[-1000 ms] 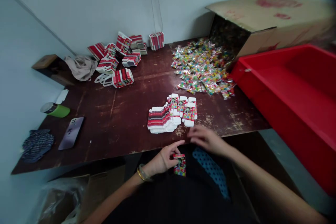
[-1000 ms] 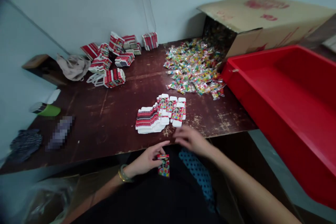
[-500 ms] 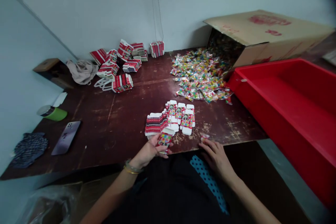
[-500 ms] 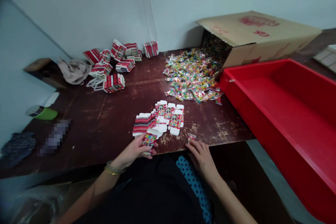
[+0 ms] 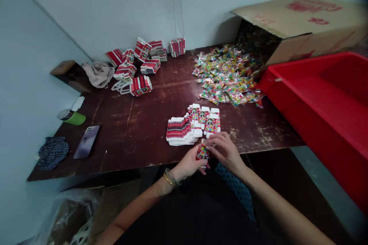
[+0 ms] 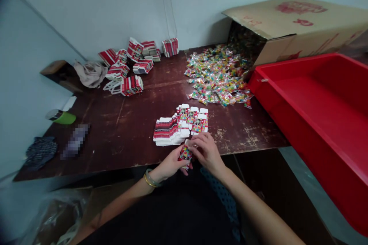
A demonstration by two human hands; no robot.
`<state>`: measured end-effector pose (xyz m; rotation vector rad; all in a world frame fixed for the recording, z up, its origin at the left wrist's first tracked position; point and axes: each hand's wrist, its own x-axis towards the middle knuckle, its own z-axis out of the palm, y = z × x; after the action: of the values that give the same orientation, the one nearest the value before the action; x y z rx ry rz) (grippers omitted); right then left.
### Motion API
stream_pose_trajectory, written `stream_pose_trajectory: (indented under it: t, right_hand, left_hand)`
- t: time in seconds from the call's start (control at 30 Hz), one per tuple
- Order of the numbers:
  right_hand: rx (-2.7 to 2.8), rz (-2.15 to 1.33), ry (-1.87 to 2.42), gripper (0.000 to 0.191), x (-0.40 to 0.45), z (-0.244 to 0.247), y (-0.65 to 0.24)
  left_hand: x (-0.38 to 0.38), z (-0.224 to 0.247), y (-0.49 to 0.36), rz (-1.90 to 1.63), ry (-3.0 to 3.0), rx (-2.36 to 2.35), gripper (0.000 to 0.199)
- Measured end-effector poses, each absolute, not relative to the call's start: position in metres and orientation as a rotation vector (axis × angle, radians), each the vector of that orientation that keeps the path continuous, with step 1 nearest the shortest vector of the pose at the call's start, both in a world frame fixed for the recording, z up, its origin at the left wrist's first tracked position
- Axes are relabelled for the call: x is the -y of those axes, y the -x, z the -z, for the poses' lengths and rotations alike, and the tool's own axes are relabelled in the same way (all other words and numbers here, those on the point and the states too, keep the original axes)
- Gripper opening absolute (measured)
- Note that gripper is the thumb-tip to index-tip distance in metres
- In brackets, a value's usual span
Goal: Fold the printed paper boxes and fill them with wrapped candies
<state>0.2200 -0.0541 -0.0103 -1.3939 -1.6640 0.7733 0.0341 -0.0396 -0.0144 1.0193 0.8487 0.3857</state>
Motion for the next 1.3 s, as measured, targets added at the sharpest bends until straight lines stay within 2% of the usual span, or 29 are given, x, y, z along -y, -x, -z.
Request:
stream_pose_trajectory:
  t: [0.17,0.3,0.37,0.47,0.57,0.63,0.7,0.77,0.83,0.93,1.03,1.13,1.2,1.3]
  right_hand:
    - [1.786,-0.541,1.519,0.026,0.062,0.025,-0.210]
    - [1.784,-0.754,1.445,0.029,0.070,0.026,-0.207]
    - [1.699,-0.867,1.414,0.030,0.074,0.022,-0.208]
    - [1.416,-0.903,1.408,0.028,0.081,0.015,-0.207]
    - [1.112,-0.926,1.385,0.022,0.085,0.014,-0.200]
    - [0.867,-1.043,1.292,0.025,0.085,0.017,-0.195]
    - [0.641,-1.280,1.113,0.039,0.084,0.023,-0.196]
    - [0.532,-1.555,0.917,0.044,0.084,0.028,-0.201]
    - [0.557,-1.735,0.805,0.045,0.082,0.031,-0.208]
    - [0.756,-1.808,0.814,0.041,0.076,0.027,-0.219]
    - [1.091,-1.709,0.984,0.026,0.069,0.016,-0.223]
    - [1.455,-1.335,1.130,0.017,0.066,0.006,-0.220]
    - [1.572,-1.138,1.124,0.017,0.067,0.004,-0.218]
    - [1.589,-1.066,1.079,0.022,0.069,0.004,-0.217]
  left_hand:
    - [0.045,0.021,-0.036,-0.371,-1.051,-0.882,0.052]
    - [0.046,0.019,-0.037,-0.361,-1.060,-0.883,0.054]
    - [0.044,0.018,-0.037,-0.401,-1.010,-0.894,0.061]
    - [0.040,0.018,-0.036,-0.465,-0.963,-0.955,0.072]
    - [0.036,0.020,-0.039,-0.471,-1.002,-1.028,0.069]
    - [0.034,0.019,-0.042,-0.458,-0.994,-1.044,0.068]
    - [0.031,0.015,-0.045,-0.433,-0.954,-1.021,0.067]
    - [0.029,0.009,-0.047,-0.387,-0.934,-1.000,0.063]
    - [0.026,0.005,-0.046,-0.298,-0.949,-0.965,0.059]
    - [0.025,0.004,-0.044,-0.212,-1.021,-0.952,0.057]
    - [0.023,0.007,-0.042,-0.190,-1.048,-1.006,0.051]
    - [0.018,0.008,-0.040,-0.252,-1.018,-1.010,0.048]
    - [0.015,0.009,-0.040,-0.296,-0.983,-1.002,0.049]
    - [0.014,0.009,-0.038,-0.337,-0.926,-0.977,0.048]
